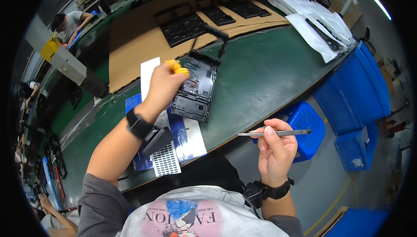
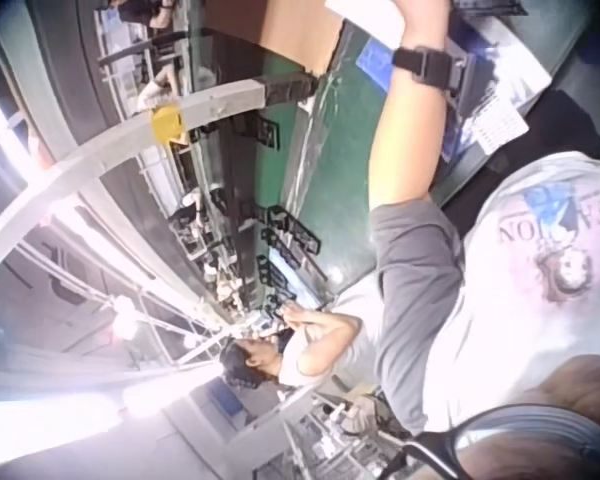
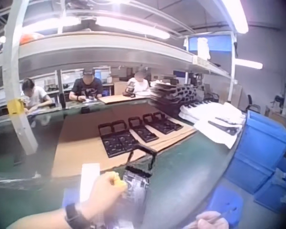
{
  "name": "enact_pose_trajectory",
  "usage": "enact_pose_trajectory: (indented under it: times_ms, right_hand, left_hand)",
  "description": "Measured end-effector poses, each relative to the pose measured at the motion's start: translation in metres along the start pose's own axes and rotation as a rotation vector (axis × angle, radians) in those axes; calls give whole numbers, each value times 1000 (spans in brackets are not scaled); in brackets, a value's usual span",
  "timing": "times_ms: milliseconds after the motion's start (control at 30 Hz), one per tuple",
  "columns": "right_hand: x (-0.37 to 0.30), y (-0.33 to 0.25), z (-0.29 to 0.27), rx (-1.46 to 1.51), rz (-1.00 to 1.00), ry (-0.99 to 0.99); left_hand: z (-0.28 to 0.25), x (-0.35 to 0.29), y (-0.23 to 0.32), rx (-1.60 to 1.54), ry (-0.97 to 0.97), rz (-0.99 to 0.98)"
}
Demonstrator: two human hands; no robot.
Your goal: Using tweezers to precisely place components onto a plastic electronic chassis at an assembly station.
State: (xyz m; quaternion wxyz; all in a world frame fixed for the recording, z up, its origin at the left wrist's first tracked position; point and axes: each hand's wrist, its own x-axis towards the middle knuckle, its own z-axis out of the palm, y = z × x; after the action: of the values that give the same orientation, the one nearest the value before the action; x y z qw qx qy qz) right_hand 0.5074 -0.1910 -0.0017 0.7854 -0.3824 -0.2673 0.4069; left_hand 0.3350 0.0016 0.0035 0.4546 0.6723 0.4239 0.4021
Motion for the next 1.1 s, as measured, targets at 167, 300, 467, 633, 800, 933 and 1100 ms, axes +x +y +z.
enact_pose_trajectory:
  times_ms: [167,300,467,633,800,933,1100]
  right_hand:
    - [3,28,32,-3,118,-65]
    - [-5,59,70,-102,255,-256]
    - [-9,86,98,-222,278,-326]
    - [-21,94,90,-322,249,-244]
    - [-17,97,86,-318,274,-232]
    - [-14,97,83,-337,298,-219]
    - [-13,98,82,-349,296,-219]
  left_hand:
    - [-49,-51,13,-501,143,-24]
    - [-89,-86,2,-633,327,-90]
    - [-105,-120,11,-753,394,-66]
    - [-99,-142,-10,-893,413,-118]
    - [-87,-145,-10,-636,436,-60]
    - [-89,-150,-16,-590,418,-52]
    - [-85,-150,-11,-676,358,9]
